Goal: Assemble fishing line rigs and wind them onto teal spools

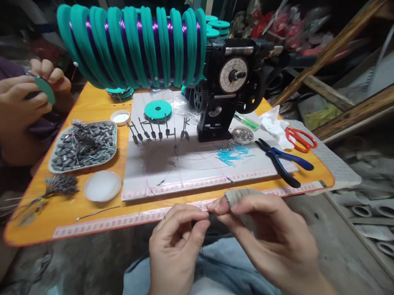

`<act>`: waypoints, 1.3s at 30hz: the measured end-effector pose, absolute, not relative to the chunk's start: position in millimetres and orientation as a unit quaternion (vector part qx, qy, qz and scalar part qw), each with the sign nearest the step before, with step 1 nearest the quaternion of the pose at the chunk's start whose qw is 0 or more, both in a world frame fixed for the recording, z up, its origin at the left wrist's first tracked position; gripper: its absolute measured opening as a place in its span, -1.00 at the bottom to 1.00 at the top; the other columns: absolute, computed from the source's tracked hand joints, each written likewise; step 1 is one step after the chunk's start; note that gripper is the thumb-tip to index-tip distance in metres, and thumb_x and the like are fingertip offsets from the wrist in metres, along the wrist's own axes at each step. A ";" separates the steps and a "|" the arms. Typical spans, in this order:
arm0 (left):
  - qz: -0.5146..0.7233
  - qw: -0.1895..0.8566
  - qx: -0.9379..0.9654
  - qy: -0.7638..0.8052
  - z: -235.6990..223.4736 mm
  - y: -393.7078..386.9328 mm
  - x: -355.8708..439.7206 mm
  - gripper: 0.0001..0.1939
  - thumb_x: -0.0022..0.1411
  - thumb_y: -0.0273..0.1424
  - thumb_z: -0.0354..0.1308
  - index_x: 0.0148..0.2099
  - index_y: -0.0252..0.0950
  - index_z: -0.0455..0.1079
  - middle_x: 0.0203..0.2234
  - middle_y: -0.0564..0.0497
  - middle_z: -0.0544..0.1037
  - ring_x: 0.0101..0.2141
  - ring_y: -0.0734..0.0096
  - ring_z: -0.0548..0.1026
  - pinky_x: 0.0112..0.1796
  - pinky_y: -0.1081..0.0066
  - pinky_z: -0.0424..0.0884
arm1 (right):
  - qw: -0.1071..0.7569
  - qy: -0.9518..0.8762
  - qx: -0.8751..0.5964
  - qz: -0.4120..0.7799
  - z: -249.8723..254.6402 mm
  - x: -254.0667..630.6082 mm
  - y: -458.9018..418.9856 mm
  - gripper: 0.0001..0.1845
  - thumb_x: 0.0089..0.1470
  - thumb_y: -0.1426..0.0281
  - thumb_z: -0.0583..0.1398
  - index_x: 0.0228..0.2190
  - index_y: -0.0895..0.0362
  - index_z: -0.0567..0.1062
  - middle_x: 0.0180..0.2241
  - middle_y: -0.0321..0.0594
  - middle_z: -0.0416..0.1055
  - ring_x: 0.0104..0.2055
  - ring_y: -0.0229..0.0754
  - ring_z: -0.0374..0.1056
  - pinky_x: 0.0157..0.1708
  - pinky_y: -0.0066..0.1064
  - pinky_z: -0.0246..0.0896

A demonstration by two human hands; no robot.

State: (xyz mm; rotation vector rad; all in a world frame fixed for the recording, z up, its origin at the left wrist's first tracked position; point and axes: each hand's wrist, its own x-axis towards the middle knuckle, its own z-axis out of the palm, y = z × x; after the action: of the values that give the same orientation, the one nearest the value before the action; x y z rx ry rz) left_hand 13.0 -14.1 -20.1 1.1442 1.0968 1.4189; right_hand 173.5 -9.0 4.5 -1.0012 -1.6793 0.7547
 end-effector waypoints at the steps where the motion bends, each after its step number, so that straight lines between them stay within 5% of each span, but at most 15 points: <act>1: 0.583 0.491 0.468 0.447 -19.3 -14.4 12.8 -0.92 0.22 -0.45 0.29 -0.29 -0.14 0.57 -0.38 0.06 0.59 -0.29 0.48 0.57 -0.28 0.64 0.47 | 0.501 -0.693 -0.417 0.309 2.2 172.0 -10.5 -0.56 0.06 0.73 0.22 -0.10 0.05 0.38 -0.21 -0.24 0.49 -0.15 -0.21 0.50 -0.12 -0.41 0.49; 10: 0.584 0.495 0.461 0.448 -17.7 -15.9 12.2 -0.92 0.20 -0.46 0.30 -0.31 -0.14 0.57 -0.40 0.06 0.58 -0.33 0.50 0.55 -0.48 0.69 0.34 | 0.495 -0.707 -0.425 0.272 4.5 170.3 -13.2 -0.60 0.02 0.72 0.24 -0.16 0.07 0.39 -0.28 -0.27 0.51 -0.23 -0.23 0.51 -0.18 -0.45 0.50; 15: 0.586 0.494 0.461 0.447 -15.6 -16.4 11.8 -0.92 0.20 -0.45 0.30 -0.32 -0.15 0.57 -0.41 0.06 0.58 -0.35 0.51 0.54 -0.47 0.68 0.36 | 0.486 -0.724 -0.430 0.233 7.1 169.1 -14.0 -0.59 0.00 0.73 0.26 -0.18 0.09 0.40 -0.33 -0.35 0.50 -0.28 -0.34 0.49 -0.20 -0.61 0.43; 23: 0.585 0.504 0.452 0.446 -13.7 -15.5 13.5 -0.93 0.20 -0.46 0.30 -0.33 -0.18 0.56 -0.42 0.03 0.58 -0.36 0.48 0.54 -0.48 0.66 0.35 | 0.483 -0.716 -0.442 0.242 7.8 169.5 -13.9 -0.61 0.02 0.71 0.26 -0.19 0.05 0.39 -0.36 -0.31 0.50 -0.31 -0.23 0.50 -0.30 -0.46 0.48; 30: 0.565 0.504 0.464 0.460 -16.1 -17.4 10.9 -0.93 0.21 -0.44 0.28 -0.32 -0.17 0.56 -0.43 0.04 0.56 -0.36 0.50 0.52 -0.43 0.65 0.36 | 0.419 -0.785 -0.428 0.158 13.9 172.8 -14.4 -0.64 0.06 0.69 0.21 -0.19 0.05 0.36 -0.38 -0.35 0.52 -0.46 -0.33 0.45 -0.42 -0.56 0.44; 39: 0.530 0.521 0.474 0.471 -13.3 -15.5 5.4 -0.90 0.21 -0.43 0.25 -0.37 -0.27 0.55 -0.45 -0.04 0.54 -0.41 0.46 0.47 -0.48 0.59 0.30 | 0.378 -0.829 -0.373 0.174 19.1 181.1 -3.2 -0.70 0.09 0.67 0.17 -0.24 0.05 0.36 -0.32 -0.31 0.56 -0.34 -0.27 0.53 -0.30 -0.58 0.48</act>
State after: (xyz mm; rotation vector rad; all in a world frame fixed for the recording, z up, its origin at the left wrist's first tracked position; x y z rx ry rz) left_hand 5.4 -15.5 -13.3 1.1370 1.1299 1.2713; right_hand 181.1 -3.2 19.1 -0.9525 -2.1196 0.4459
